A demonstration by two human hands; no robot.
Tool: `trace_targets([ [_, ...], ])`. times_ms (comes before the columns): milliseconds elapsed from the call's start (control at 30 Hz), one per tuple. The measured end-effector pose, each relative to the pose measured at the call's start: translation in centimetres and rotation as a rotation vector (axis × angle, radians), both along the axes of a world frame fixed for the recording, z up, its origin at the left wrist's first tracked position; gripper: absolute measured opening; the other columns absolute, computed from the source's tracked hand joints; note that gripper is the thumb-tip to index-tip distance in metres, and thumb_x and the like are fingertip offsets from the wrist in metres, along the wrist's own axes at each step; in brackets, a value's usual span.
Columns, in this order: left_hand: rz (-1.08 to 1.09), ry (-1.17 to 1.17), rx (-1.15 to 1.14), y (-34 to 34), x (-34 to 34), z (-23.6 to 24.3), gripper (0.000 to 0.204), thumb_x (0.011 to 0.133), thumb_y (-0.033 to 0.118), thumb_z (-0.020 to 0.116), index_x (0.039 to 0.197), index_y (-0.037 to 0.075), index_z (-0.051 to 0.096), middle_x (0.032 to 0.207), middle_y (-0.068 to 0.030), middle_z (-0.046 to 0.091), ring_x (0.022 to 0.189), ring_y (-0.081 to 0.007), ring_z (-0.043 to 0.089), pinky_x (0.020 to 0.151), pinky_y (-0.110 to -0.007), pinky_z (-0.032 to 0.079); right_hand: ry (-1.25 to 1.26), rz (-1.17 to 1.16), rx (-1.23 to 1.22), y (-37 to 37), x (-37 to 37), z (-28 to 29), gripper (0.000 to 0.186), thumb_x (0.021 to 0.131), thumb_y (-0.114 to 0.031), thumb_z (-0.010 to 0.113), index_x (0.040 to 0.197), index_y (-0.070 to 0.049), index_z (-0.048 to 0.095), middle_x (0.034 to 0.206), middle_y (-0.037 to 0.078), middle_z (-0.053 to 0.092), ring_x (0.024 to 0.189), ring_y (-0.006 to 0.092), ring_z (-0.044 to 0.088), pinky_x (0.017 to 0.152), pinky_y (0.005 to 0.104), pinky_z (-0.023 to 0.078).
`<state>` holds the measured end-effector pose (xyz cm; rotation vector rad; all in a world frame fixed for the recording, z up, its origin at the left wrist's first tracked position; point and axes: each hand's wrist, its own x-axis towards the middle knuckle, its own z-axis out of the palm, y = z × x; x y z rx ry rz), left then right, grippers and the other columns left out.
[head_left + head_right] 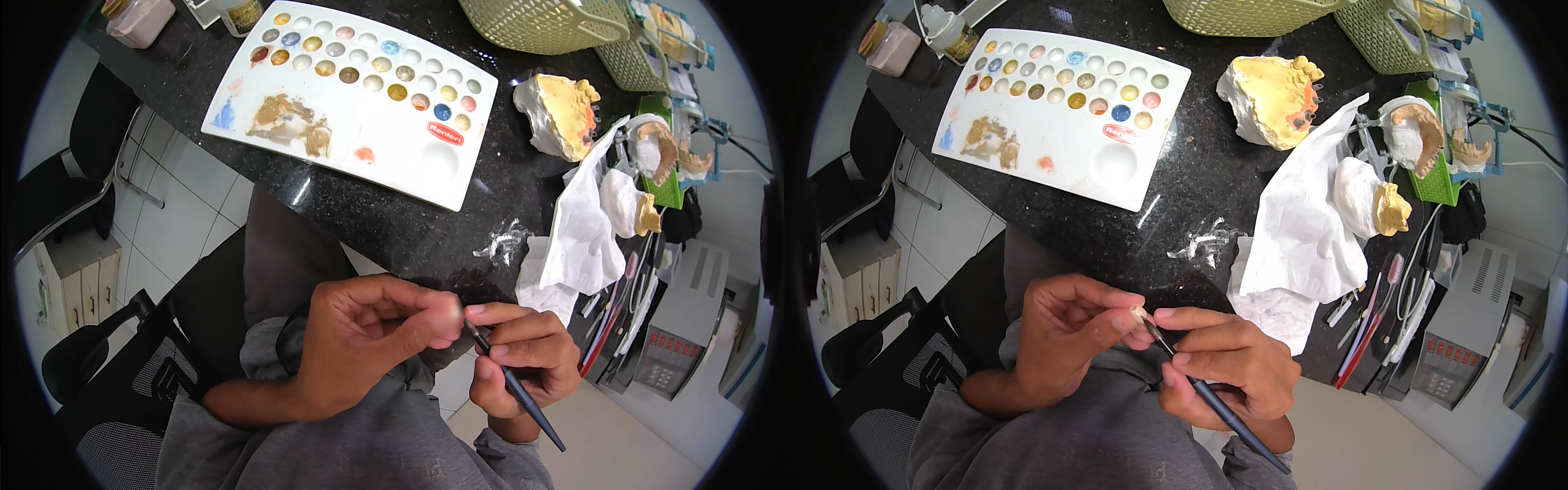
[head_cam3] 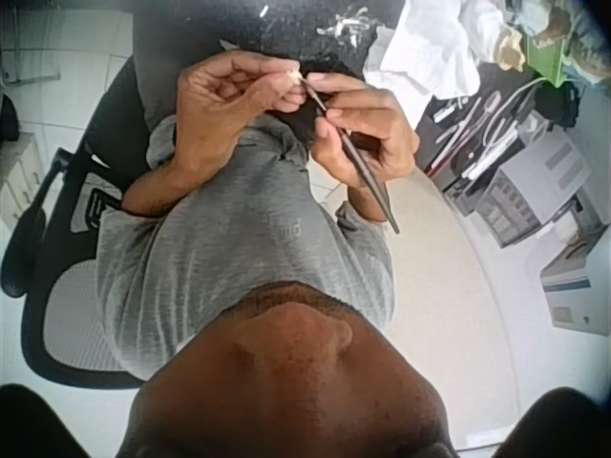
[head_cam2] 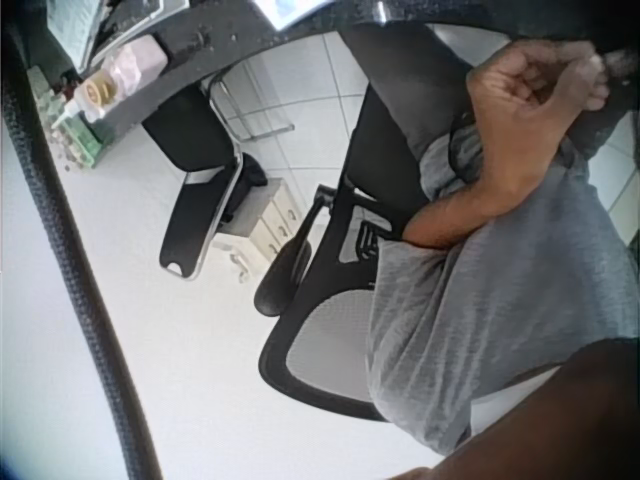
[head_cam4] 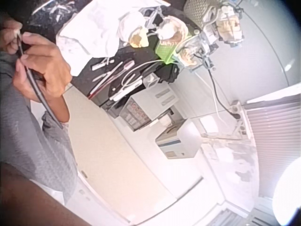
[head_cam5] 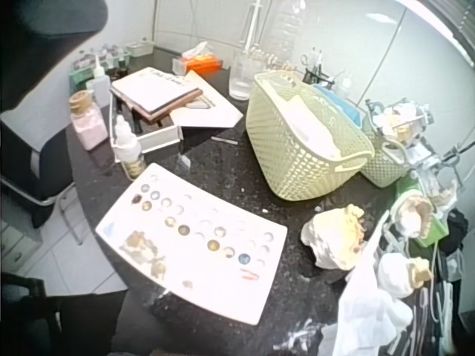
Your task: The person applies stain to a dental crown using a fine brush, wipes the crown with a cloth, and periodically places it into and removes it from a dental model to check the fit and appearance.
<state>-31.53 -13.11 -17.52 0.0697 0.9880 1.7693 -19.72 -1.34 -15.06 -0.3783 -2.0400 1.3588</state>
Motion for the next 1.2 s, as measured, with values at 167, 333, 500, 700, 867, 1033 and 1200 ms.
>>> trace_targets([
  [167, 0.001, 0.009, -0.007, 0.01, 0.03, 0.04, 0.013, 0.088, -0.003, 0.061, 0.100, -0.008, 0.061, 0.086, -0.0201, 0.068, 0.078, -0.0208, 0.069, 0.073, -0.031, 0.059, -0.009, 0.018, 0.027, 0.14, -0.08, -0.01, 0.021, 0.065, 0.008, 0.075, 0.076, 0.004, 0.058, 0.071, 0.017, 0.062, 0.079, 0.0358, 0.070, 0.063, 0.0354, 0.060],
  [333, 0.003, 0.011, 0.006, 0.00, 0.09, -0.16, 0.013, 0.088, -0.003, 0.060, 0.100, -0.008, 0.061, 0.086, -0.0200, 0.068, 0.078, -0.0208, 0.069, 0.073, -0.031, 0.059, 0.002, 0.003, 0.008, 0.04, 0.02, -0.07, 0.021, 0.065, 0.009, 0.075, 0.078, 0.005, 0.058, 0.071, 0.017, 0.061, 0.078, 0.0360, 0.070, 0.064, 0.0362, 0.060],
  [500, 0.004, 0.008, 0.008, -0.02, 0.09, -0.15, 0.013, 0.088, -0.003, 0.060, 0.100, -0.008, 0.061, 0.085, -0.0199, 0.068, 0.078, -0.0210, 0.070, 0.073, -0.031, 0.060, -0.001, -0.005, -0.019, -0.02, 0.02, 0.09, 0.021, 0.065, 0.009, 0.074, 0.079, 0.005, 0.059, 0.071, 0.017, 0.062, 0.078, 0.0360, 0.070, 0.064, 0.0358, 0.060],
  [700, -0.001, 0.010, -0.001, -0.04, 0.04, -0.11, 0.013, 0.088, -0.003, 0.060, 0.100, -0.008, 0.061, 0.086, -0.0204, 0.068, 0.078, -0.0215, 0.070, 0.072, -0.032, 0.060, -0.037, 0.019, -0.004, 0.14, 0.02, 0.28, 0.021, 0.065, 0.009, 0.074, 0.079, 0.005, 0.059, 0.073, 0.017, 0.062, 0.080, 0.0361, 0.070, 0.064, 0.0352, 0.060],
  [867, -0.012, -0.005, -0.009, 0.00, -0.06, 0.07, 0.013, 0.089, -0.002, 0.059, 0.100, -0.008, 0.061, 0.086, -0.0206, 0.068, 0.078, -0.0217, 0.070, 0.072, -0.031, 0.060, 0.023, -0.038, -0.055, -0.15, 0.06, 0.02, 0.020, 0.065, 0.009, 0.074, 0.078, 0.005, 0.059, 0.073, 0.017, 0.062, 0.080, 0.0364, 0.070, 0.062, 0.0340, 0.059],
  [1033, -0.018, -0.018, -0.008, -0.13, -0.06, -0.07, 0.013, 0.089, -0.002, 0.060, 0.100, -0.008, 0.062, 0.086, -0.0206, 0.068, 0.078, -0.0216, 0.070, 0.071, -0.031, 0.060, -0.006, 0.011, -0.008, 0.11, 0.11, 0.07, 0.020, 0.065, 0.009, 0.074, 0.077, 0.005, 0.059, 0.073, 0.017, 0.062, 0.079, 0.0363, 0.070, 0.062, 0.0340, 0.059],
  [1200, -0.017, -0.021, -0.014, -0.02, -0.14, -0.01, 0.013, 0.089, -0.002, 0.060, 0.100, -0.008, 0.062, 0.086, -0.0203, 0.068, 0.078, -0.0216, 0.070, 0.071, -0.031, 0.060, -0.012, 0.015, 0.027, 0.24, 0.03, 0.04, 0.021, 0.065, 0.009, 0.075, 0.077, 0.004, 0.059, 0.071, 0.016, 0.062, 0.079, 0.0360, 0.070, 0.061, 0.0337, 0.060],
])
